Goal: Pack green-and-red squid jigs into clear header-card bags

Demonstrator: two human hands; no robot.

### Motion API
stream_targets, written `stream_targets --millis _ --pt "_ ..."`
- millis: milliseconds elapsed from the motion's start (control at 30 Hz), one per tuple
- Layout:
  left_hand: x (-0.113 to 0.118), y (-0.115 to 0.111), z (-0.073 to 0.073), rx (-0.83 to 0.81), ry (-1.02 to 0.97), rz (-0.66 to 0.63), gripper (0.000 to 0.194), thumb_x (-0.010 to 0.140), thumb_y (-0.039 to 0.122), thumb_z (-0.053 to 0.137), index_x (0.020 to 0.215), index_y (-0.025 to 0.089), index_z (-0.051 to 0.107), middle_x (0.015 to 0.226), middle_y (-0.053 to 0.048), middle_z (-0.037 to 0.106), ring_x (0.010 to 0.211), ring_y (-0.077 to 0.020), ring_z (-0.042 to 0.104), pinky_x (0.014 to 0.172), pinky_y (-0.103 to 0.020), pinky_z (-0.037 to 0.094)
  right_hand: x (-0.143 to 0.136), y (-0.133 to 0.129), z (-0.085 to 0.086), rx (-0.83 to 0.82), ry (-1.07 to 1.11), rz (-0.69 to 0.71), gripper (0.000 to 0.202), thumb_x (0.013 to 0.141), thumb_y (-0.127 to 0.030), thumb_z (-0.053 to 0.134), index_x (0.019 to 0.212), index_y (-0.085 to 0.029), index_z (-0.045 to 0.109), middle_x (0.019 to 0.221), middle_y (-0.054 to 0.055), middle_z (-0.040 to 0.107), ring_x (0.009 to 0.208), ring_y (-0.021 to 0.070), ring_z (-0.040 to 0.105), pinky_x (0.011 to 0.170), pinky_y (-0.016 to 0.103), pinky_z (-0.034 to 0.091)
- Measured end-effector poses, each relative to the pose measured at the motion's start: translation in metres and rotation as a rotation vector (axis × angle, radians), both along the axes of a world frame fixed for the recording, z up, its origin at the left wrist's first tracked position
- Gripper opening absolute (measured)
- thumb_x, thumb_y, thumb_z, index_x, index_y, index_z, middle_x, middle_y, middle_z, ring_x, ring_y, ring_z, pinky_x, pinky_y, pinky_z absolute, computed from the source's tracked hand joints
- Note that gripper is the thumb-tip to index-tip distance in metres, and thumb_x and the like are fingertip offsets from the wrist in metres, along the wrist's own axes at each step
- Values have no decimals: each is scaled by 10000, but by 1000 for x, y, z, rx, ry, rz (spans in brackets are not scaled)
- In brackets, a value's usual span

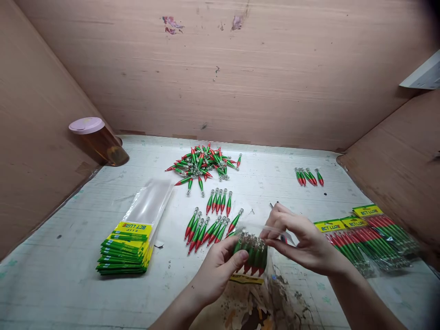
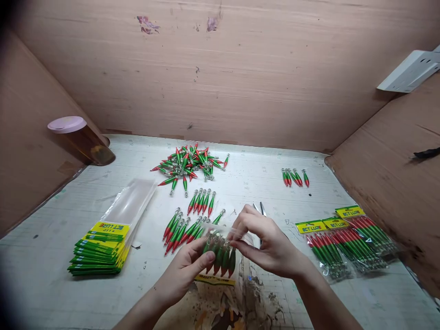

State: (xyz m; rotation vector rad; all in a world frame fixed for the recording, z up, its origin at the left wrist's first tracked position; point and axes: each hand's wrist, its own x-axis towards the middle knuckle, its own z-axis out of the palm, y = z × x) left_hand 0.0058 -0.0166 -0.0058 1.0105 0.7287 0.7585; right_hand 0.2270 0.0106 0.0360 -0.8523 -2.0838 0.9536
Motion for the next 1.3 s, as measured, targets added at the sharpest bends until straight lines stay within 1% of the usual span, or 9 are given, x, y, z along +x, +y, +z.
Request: stream_targets --millis 267,500,633,700,867,933,1033,1200,1300 --pt "8 -5 -13 -175 -143 -16 316 849 325 666 1126 175 688 998 -82 727 921 -227 663 870 -347 476 -2 -3 -2 -40 4 79 318 931 -186 540 1238 -238 603 816 52 547 880 217 509 785 375 475" --pt "9 0 -10 -112 -104 33 413 829 306 698 1222 212 611 1038 -77 727 983 -204 654 852 -299 483 -3 -8 -3 -80 -34 19 158 950 -205 534 1047 -197 659 872 63 615 817 179 581 720 315 491" --pt "11 6 7 136 -1 93 272 863 310 651 1105 188 657 977 -72 731 788 -162 669 712 -276 517 -2 -19 1 63 122 -140 77 895 -150 610 885 -194 673 1026 87 622 871 189 624 753 342 528" --pt "16 17 21 372 97 139 238 858 274 654 1076 180 678 1021 -80 732 871 -183 676 785 -305 525 3 -21 9 170 176 -188 120 868 -104 625 907 -198 686 1021 82 626 868 195 633 728 342 541" --pt "39 78 45 1012 237 228 190 820 156 671 1010 166 685 1041 -89 740 1032 -207 660 939 -391 504 22 5 24 592 72 -300 254 830 -13 614 986 -196 693 947 81 684 842 210 642 686 359 529" --pt "48 100 38 1164 274 253 150 814 117 664 956 165 675 1013 -83 749 1057 -211 652 941 -417 510 27 18 17 726 -11 -321 229 830 -9 613 962 -180 688 909 89 695 838 217 631 702 383 524" --pt "55 108 8 1384 460 247 172 798 46 638 897 184 661 954 -52 764 1075 -242 637 844 -433 549 32 18 -16 768 -167 -295 164 849 -22 600 942 -131 678 842 118 705 835 230 615 671 376 532" --pt "52 58 -49 1662 639 193 141 833 82 610 930 154 682 969 -74 758 961 -273 650 755 -434 535 35 -30 -95 776 -335 -329 193 921 -60 507 965 -117 686 870 129 741 842 233 641 698 388 563" --pt "48 28 -67 1888 785 93 153 883 81 542 969 79 669 977 -124 729 775 -191 631 611 -331 500 36 -62 -120 671 -325 -360 233 955 -95 460 1015 -105 685 941 150 746 896 239 664 723 386 580"
